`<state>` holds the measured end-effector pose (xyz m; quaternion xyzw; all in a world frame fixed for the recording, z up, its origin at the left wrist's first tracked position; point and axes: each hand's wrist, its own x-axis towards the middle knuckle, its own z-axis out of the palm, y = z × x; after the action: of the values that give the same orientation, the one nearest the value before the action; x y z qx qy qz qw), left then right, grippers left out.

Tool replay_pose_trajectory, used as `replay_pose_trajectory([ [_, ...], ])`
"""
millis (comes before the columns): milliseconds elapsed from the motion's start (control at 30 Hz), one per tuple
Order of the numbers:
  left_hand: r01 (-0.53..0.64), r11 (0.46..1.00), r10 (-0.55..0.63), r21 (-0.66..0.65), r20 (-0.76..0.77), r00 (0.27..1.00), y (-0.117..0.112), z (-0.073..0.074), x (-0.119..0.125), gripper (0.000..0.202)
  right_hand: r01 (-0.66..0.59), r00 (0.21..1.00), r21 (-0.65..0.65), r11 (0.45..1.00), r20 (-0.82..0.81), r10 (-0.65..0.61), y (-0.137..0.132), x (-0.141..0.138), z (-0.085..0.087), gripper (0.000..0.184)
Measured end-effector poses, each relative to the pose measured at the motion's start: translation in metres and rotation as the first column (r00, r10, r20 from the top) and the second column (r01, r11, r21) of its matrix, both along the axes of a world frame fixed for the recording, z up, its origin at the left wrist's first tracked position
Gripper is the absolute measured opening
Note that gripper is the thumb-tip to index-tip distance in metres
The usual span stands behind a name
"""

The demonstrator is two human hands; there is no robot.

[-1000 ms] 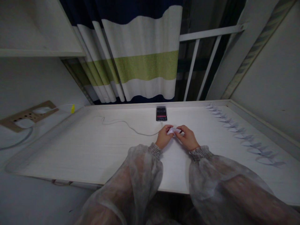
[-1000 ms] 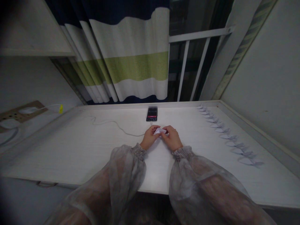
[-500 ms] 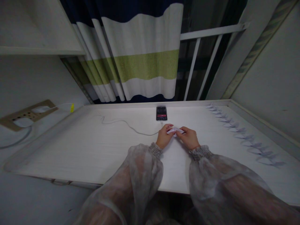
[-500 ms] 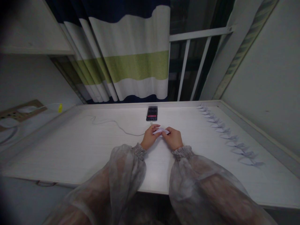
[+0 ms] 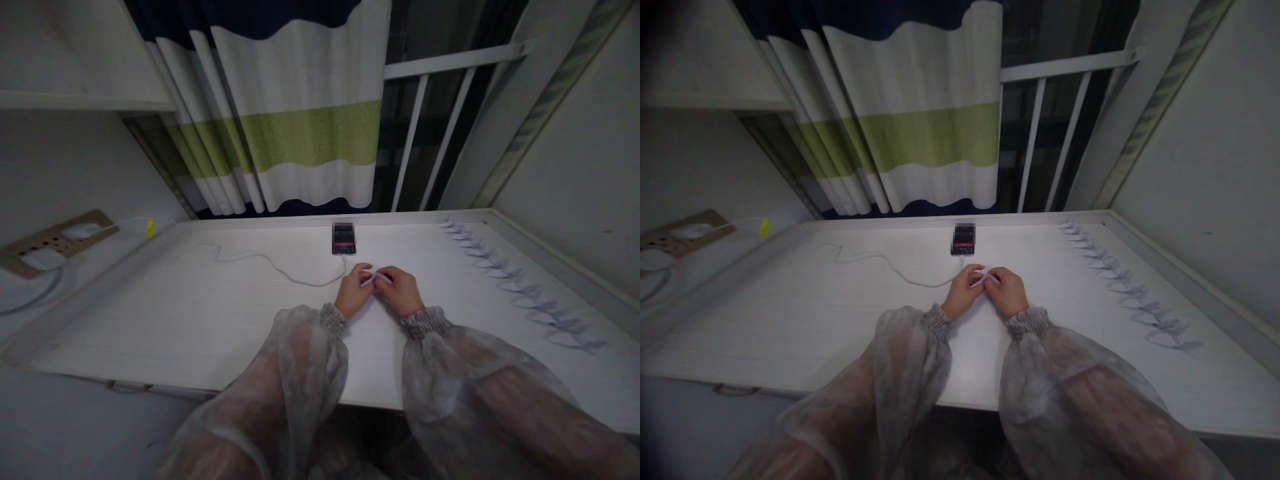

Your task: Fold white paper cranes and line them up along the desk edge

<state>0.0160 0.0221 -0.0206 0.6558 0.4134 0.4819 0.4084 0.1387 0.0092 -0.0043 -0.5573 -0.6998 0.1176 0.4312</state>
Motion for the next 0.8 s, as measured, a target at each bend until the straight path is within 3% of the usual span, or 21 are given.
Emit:
replay_pose_trajectory([
  [200, 0.072, 0.994, -0.068, -0.082, 0.055, 0.996, 0.0, -0.002, 0.002, 0.024, -0.025, 0.999, 0.072, 0.997, 0.045, 0.022, 0.002, 0.001, -0.003, 0.015],
  [367, 0.028, 0.993, -0.017, -0.118, 0.095, 0.995, 0.003, -0.003, 0.0, 0.025, -0.069, 0.987, 0.15, 0.986, 0.151, 0.046, 0.002, 0.003, -0.001, 0.017],
  [533, 0.07, 0.974, -0.018, -0.213, 0.237, 0.971, 0.002, 0.002, -0.001, 0.022, -0.212, 0.963, 0.19, 0.959, 0.207, 0.172, 0.003, 0.01, 0.002, 0.019],
  [800, 0.148, 0.967, -0.07, -0.208, 0.339, 0.938, 0.001, 0.003, -0.003, 0.025, -0.39, 0.908, 0.179, 0.903, 0.236, 0.346, 0.007, 0.026, 0.006, 0.021],
])
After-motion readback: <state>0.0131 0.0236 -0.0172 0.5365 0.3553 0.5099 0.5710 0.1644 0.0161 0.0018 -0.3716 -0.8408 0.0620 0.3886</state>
